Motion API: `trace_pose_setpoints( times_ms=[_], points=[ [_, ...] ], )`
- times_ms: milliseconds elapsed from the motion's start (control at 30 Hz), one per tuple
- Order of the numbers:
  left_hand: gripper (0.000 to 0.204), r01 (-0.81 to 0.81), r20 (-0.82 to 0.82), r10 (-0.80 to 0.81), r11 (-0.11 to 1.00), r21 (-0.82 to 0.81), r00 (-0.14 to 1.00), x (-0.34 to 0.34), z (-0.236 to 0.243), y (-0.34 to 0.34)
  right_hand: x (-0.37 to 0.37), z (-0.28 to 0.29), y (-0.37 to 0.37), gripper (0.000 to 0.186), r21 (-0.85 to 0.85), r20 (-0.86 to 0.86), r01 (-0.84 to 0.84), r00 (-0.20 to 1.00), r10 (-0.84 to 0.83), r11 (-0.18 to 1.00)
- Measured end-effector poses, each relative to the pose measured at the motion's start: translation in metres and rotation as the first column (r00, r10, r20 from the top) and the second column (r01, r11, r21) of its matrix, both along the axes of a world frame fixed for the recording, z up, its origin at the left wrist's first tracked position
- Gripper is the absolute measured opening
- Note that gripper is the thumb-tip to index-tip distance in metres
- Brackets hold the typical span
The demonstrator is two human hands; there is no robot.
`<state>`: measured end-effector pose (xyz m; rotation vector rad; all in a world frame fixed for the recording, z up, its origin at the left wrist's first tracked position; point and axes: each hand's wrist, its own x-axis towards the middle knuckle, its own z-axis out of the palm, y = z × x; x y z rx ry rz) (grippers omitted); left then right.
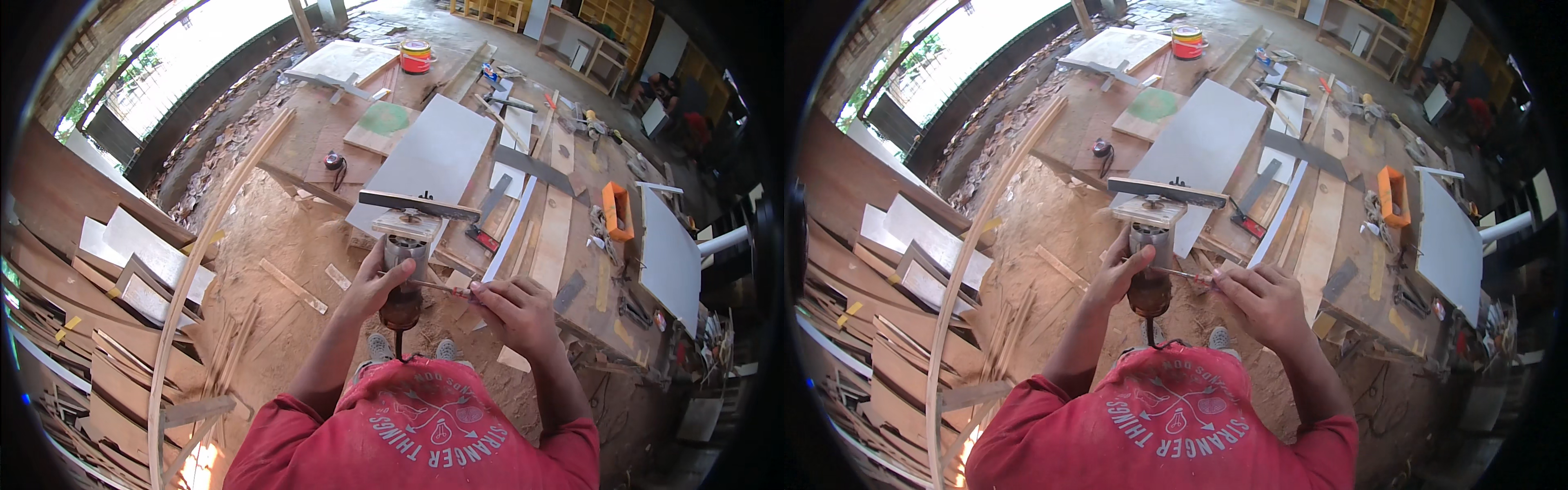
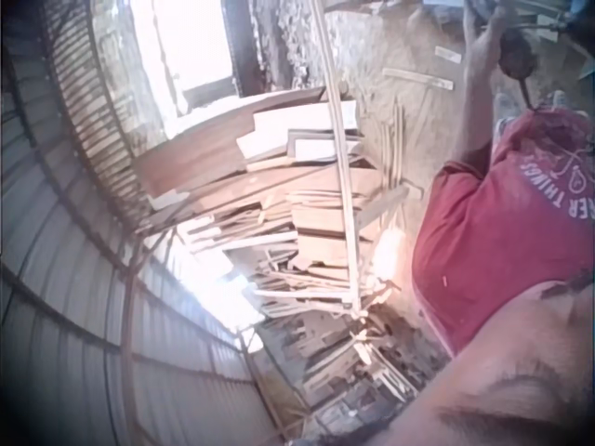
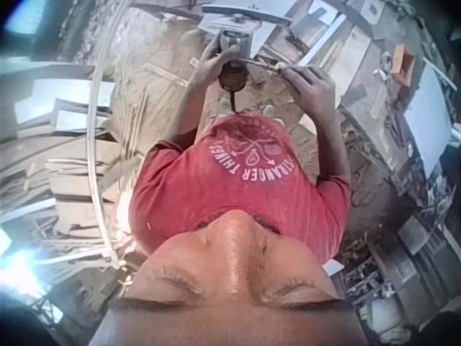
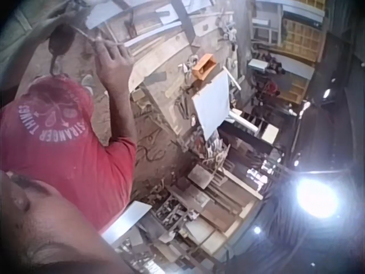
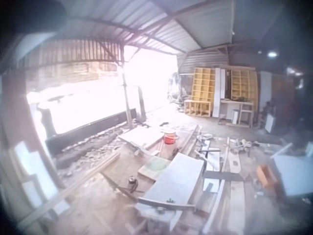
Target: The person uses a handheld router to cut a groove along the edge of a long wooden plank.
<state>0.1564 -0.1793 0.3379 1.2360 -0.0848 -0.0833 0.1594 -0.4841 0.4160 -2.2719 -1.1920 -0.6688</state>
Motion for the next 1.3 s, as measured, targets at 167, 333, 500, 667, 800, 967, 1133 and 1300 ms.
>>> trace_pose_setpoints(
  times_ms=[167,333,500,667,800,967,1133,1300],
  points=[
    [0.094,0.034,-0.030,-0.034,0.999,0.028,0.999,-0.001,0.006,0.003,0.000,0.002,0.005,0.037,-0.024,-0.114,-0.009,0.993,0.006,1.000],
    [0.084,0.019,0.057,-0.023,0.998,0.062,0.998,0.004,0.010,0.000,0.005,0.000,0.003,0.039,-0.009,-0.248,-0.019,0.969,0.016,1.000],
    [0.085,0.026,0.017,-0.028,0.994,0.108,0.999,0.008,0.011,0.001,0.007,-0.004,0.002,0.037,0.033,-0.456,0.030,0.890,-0.012,0.999],
    [0.093,0.078,-0.066,-0.068,0.985,0.152,0.996,0.014,0.010,0.002,0.011,0.000,0.001,0.036,0.111,-0.759,0.146,0.651,-0.011,0.983],
    [0.088,0.062,-0.010,-0.061,0.989,0.136,0.998,0.019,0.010,-0.003,0.020,-0.005,-0.008,0.035,0.077,-0.787,0.149,0.616,-0.031,0.986],
    [0.086,0.013,0.030,-0.018,0.985,0.174,0.999,0.014,0.004,-0.009,0.034,-0.034,-0.025,0.037,0.255,-0.842,0.148,0.520,0.144,0.955],
    [0.082,-0.121,0.057,0.114,0.983,0.139,0.992,0.009,-0.011,-0.016,0.058,-0.125,-0.101,0.030,0.270,-0.926,0.557,0.374,0.054,0.785],
    [0.082,-0.245,-0.040,0.249,0.965,0.089,0.968,0.001,-0.023,-0.015,0.072,-0.340,-0.254,0.032,0.049,-0.928,0.908,0.195,-0.317,0.416]
  ],
)
